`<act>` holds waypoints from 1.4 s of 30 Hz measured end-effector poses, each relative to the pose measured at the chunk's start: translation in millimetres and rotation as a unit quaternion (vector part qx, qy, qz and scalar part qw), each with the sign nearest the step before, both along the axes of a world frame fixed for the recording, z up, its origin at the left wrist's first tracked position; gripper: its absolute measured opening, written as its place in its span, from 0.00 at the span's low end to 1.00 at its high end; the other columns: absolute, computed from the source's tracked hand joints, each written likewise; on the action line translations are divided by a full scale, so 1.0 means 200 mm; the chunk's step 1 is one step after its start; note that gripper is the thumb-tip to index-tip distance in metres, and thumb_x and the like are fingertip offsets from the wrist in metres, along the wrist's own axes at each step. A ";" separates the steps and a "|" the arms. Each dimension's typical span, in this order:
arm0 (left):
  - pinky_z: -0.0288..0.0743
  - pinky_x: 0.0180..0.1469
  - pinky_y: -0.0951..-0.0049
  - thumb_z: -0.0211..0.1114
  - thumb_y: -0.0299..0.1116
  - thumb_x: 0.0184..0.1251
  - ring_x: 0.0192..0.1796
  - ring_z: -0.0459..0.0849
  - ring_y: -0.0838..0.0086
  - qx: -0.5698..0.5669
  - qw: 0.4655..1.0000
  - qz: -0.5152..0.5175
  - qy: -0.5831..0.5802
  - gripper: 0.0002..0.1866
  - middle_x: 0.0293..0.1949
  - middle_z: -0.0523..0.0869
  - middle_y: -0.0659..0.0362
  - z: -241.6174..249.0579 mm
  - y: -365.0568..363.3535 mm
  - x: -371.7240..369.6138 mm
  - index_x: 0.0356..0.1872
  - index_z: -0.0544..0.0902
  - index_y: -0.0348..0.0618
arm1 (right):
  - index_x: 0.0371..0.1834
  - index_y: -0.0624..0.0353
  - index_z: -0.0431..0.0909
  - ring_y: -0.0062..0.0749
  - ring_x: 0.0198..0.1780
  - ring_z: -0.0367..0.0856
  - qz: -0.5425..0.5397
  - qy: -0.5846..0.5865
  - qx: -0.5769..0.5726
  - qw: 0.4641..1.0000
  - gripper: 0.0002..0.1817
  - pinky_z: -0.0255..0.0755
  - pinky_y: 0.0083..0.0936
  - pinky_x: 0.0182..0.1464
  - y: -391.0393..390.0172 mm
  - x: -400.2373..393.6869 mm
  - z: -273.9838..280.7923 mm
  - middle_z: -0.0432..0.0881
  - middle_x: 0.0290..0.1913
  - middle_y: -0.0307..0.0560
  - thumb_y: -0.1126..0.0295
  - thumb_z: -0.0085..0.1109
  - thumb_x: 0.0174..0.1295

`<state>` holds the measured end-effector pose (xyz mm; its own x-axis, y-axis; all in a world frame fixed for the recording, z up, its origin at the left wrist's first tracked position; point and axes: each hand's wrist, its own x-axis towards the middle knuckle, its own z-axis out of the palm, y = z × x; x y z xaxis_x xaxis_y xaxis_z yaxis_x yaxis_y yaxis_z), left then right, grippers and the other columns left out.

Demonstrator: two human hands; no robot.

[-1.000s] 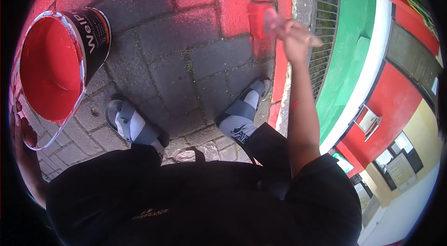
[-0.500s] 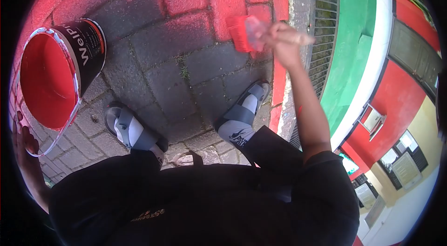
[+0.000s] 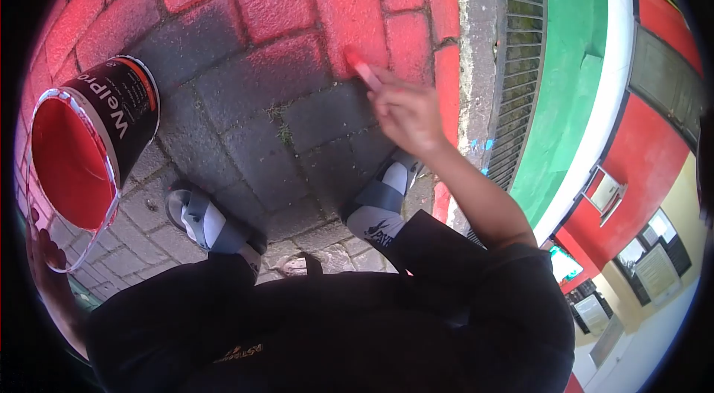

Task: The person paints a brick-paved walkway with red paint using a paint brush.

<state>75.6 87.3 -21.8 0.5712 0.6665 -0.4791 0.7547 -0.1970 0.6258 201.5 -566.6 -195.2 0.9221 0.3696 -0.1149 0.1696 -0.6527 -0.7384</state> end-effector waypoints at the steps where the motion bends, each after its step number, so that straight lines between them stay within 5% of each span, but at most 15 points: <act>1: 0.65 0.68 0.63 0.57 0.21 0.68 0.72 0.66 0.60 -0.003 1.000 -0.008 -0.005 0.25 0.69 0.69 0.48 0.01 -0.02 0.01 0.67 0.72 0.40 | 0.21 0.59 0.74 0.32 0.32 0.84 -0.037 0.011 0.176 0.984 0.08 0.77 0.26 0.33 -0.02 -0.01 -0.03 0.85 0.32 0.48 0.78 0.56 0.57; 3: 0.65 0.68 0.63 0.57 0.24 0.70 0.73 0.65 0.61 -0.007 1.000 -0.020 -0.006 0.24 0.70 0.68 0.49 0.03 -0.11 0.05 0.68 0.71 0.41 | 0.22 0.59 0.72 0.29 0.32 0.84 -0.063 0.174 0.015 0.983 0.10 0.77 0.22 0.35 -0.30 0.15 0.03 0.84 0.34 0.47 0.82 0.59 0.56; 8: 0.60 0.71 0.62 0.57 0.38 0.73 0.74 0.64 0.64 0.003 1.000 -0.007 0.012 0.26 0.70 0.68 0.51 0.09 -0.21 0.14 0.70 0.68 0.43 | 0.21 0.59 0.69 0.29 0.34 0.84 -0.249 0.052 0.109 0.961 0.11 0.78 0.23 0.36 -0.39 0.26 0.08 0.82 0.31 0.45 0.83 0.61 0.54; 9: 0.60 0.71 0.62 0.57 0.39 0.73 0.74 0.63 0.64 0.007 0.999 -0.027 0.019 0.27 0.70 0.68 0.51 0.10 -0.21 0.16 0.70 0.68 0.43 | 0.20 0.57 0.68 0.29 0.34 0.84 -0.350 0.083 0.274 0.892 0.13 0.79 0.26 0.35 -0.36 0.20 -0.04 0.82 0.30 0.44 0.83 0.60 0.55; 11: 0.59 0.71 0.62 0.57 0.40 0.73 0.74 0.63 0.65 0.015 0.998 -0.060 0.030 0.27 0.70 0.68 0.51 0.12 -0.21 0.19 0.70 0.68 0.43 | 0.20 0.57 0.67 0.29 0.35 0.84 0.051 -0.064 -0.159 0.984 0.14 0.79 0.24 0.36 -0.20 0.02 0.12 0.83 0.32 0.45 0.84 0.59 0.57; 15: 0.58 0.72 0.62 0.56 0.44 0.72 0.74 0.63 0.65 0.037 0.990 -0.129 0.049 0.29 0.70 0.68 0.52 0.17 -0.17 0.24 0.70 0.68 0.44 | 0.20 0.56 0.68 0.28 0.33 0.84 0.111 -0.029 -0.041 0.993 0.13 0.78 0.23 0.34 -0.17 -0.13 0.10 0.85 0.34 0.45 0.83 0.58 0.57; 17: 0.57 0.72 0.63 0.56 0.46 0.72 0.74 0.63 0.66 0.042 0.985 -0.157 0.061 0.30 0.70 0.68 0.52 0.17 -0.16 0.24 0.71 0.68 0.44 | 0.21 0.57 0.68 0.30 0.40 0.87 -0.150 0.261 0.026 0.953 0.12 0.78 0.23 0.36 -0.40 -0.06 0.09 0.86 0.37 0.44 0.84 0.58 0.55; 20: 0.56 0.72 0.63 0.56 0.48 0.72 0.74 0.62 0.67 0.046 0.976 -0.201 0.075 0.31 0.70 0.68 0.53 0.15 -0.17 0.25 0.71 0.67 0.44 | 0.22 0.58 0.68 0.31 0.41 0.86 -0.293 0.201 0.075 0.932 0.13 0.78 0.23 0.37 -0.52 -0.01 0.04 0.86 0.37 0.44 0.82 0.61 0.58; 22: 0.55 0.72 0.63 0.57 0.50 0.71 0.74 0.62 0.68 0.048 0.979 -0.175 0.095 0.32 0.70 0.68 0.53 0.15 -0.20 0.26 0.71 0.67 0.44 | 0.21 0.59 0.68 0.31 0.34 0.85 -0.182 -0.022 0.086 0.979 0.14 0.76 0.20 0.34 -0.44 -0.04 0.00 0.86 0.34 0.45 0.75 0.64 0.60; 23: 0.54 0.72 0.63 0.58 0.52 0.70 0.74 0.62 0.69 0.047 0.981 -0.148 0.114 0.34 0.70 0.68 0.53 0.15 -0.22 0.26 0.71 0.67 0.44 | 0.19 0.60 0.68 0.33 0.32 0.85 -0.109 -0.135 -0.126 0.977 0.16 0.75 0.21 0.32 -0.34 -0.09 0.03 0.84 0.29 0.46 0.73 0.63 0.62; 24: 0.54 0.72 0.63 0.58 0.52 0.70 0.74 0.62 0.69 0.046 0.981 -0.148 0.113 0.34 0.70 0.68 0.53 0.13 -0.22 0.24 0.71 0.67 0.44 | 0.19 0.60 0.69 0.35 0.38 0.88 -0.092 0.046 -0.124 0.987 0.15 0.76 0.22 0.34 -0.32 -0.19 0.04 0.82 0.26 0.46 0.76 0.62 0.61; 28: 0.62 0.62 0.71 0.59 0.51 0.69 0.58 0.72 0.75 0.058 0.978 -0.184 0.079 0.34 0.70 0.69 0.58 0.12 -0.23 0.23 0.72 0.67 0.45 | 0.17 0.59 0.69 0.36 0.29 0.84 -0.040 -0.034 -0.044 0.998 0.15 0.76 0.22 0.34 0.09 -0.20 0.17 0.82 0.26 0.47 0.80 0.66 0.56; 34: 0.58 0.36 0.81 0.64 0.45 0.62 0.31 0.67 0.83 -0.041 0.993 -0.107 0.017 0.36 0.28 0.71 0.68 0.11 -0.50 0.28 0.69 0.69 0.38 | 0.23 0.60 0.70 0.45 0.57 0.82 -0.112 -0.073 0.234 0.963 0.13 0.78 0.32 0.55 0.60 0.10 0.62 0.81 0.54 0.66 0.88 0.61 0.56; 36: 0.53 0.33 0.84 0.66 0.45 0.59 0.30 0.65 0.86 -0.091 0.990 -0.104 0.006 0.38 0.28 0.69 0.71 0.14 -0.55 0.29 0.70 0.66 0.39 | 0.21 0.58 0.60 0.43 0.43 0.86 -0.077 -0.157 0.415 0.893 0.20 0.81 0.27 0.40 0.89 0.22 0.75 0.82 0.45 0.73 0.83 0.67 0.54; 42: 0.48 0.28 0.84 0.66 0.42 0.60 0.25 0.60 0.88 -0.182 0.977 -0.106 -0.046 0.32 0.26 0.68 0.72 0.15 -0.55 0.23 0.65 0.73 0.42 | 0.20 0.64 0.69 0.24 0.32 0.81 0.212 0.015 0.202 0.956 0.14 0.77 0.19 0.38 1.55 0.34 0.95 0.86 0.39 0.53 0.81 0.67 0.54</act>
